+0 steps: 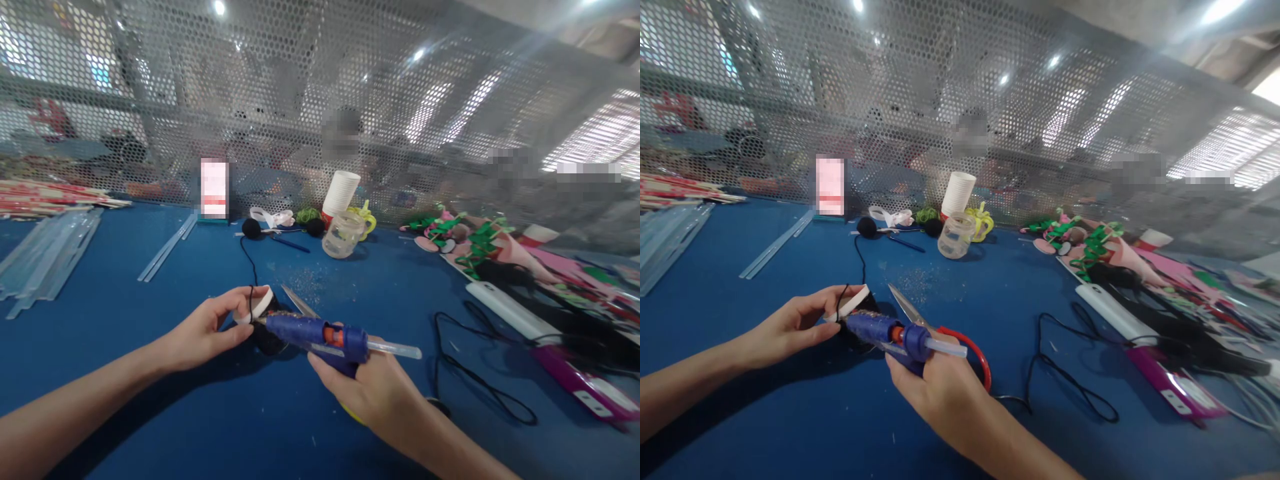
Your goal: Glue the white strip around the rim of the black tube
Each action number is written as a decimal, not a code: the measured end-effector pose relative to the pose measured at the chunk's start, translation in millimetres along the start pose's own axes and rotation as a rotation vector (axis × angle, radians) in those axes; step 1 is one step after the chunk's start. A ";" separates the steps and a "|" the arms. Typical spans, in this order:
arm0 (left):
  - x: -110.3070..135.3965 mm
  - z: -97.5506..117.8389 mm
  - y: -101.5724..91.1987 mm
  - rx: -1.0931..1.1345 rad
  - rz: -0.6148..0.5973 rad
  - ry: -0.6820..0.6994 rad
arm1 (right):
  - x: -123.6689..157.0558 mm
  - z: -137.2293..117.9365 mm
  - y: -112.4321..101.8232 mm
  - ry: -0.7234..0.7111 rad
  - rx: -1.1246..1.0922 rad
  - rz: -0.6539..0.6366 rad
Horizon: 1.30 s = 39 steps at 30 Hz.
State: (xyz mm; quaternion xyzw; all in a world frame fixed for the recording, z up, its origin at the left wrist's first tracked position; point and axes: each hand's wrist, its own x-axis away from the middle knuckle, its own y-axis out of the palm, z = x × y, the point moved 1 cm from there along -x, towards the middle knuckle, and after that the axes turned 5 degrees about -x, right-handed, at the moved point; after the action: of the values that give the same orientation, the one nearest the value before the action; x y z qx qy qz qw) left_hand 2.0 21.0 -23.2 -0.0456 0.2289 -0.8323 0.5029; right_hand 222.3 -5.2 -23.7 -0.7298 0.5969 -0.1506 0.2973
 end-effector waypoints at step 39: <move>6.5 20.6 1.0 -0.398 -0.064 0.127 | -87.8 60.4 -26.3 0.349 0.011 0.138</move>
State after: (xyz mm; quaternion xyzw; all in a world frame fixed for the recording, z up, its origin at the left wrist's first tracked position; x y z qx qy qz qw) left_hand 5.9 8.1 -6.3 -0.0988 0.4185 -0.7873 0.4419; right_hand 256.4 97.4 -42.7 -0.6481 0.6874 -0.2577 0.2028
